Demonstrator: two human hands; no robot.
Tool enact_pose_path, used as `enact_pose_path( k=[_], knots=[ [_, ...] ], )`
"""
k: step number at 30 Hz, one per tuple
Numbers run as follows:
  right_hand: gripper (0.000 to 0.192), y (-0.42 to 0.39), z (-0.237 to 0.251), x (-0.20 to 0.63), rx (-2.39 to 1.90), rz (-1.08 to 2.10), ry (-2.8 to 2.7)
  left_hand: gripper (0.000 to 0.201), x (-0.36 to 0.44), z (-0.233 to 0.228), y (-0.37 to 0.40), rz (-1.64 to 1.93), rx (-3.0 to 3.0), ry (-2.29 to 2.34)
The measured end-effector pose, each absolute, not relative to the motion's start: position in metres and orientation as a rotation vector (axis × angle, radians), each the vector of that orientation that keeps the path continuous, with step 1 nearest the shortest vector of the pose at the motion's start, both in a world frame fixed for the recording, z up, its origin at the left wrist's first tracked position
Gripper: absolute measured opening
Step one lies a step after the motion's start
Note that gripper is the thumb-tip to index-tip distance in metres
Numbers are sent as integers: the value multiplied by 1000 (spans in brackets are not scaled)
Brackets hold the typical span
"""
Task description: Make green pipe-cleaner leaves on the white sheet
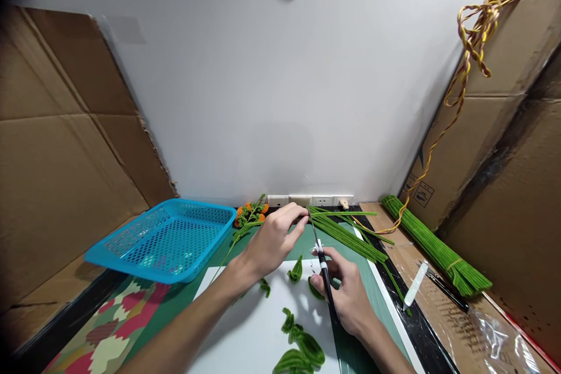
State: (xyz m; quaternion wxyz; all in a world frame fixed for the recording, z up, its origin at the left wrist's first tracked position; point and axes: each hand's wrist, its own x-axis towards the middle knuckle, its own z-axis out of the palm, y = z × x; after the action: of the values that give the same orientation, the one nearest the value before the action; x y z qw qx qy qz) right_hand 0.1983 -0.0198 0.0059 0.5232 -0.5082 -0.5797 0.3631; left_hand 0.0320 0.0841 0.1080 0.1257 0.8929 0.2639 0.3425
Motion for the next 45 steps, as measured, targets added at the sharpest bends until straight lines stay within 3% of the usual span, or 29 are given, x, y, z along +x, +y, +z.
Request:
enact_pose_path(
  k=[30, 45],
  knots=[
    [50, -18, 0, 198, -1109, 914, -1468, 19, 42, 97, 71, 840, 2640, 756],
    [66, -20, 0, 195, -1051, 917, -1486, 19, 42, 95, 68, 807, 2682, 705]
  ],
)
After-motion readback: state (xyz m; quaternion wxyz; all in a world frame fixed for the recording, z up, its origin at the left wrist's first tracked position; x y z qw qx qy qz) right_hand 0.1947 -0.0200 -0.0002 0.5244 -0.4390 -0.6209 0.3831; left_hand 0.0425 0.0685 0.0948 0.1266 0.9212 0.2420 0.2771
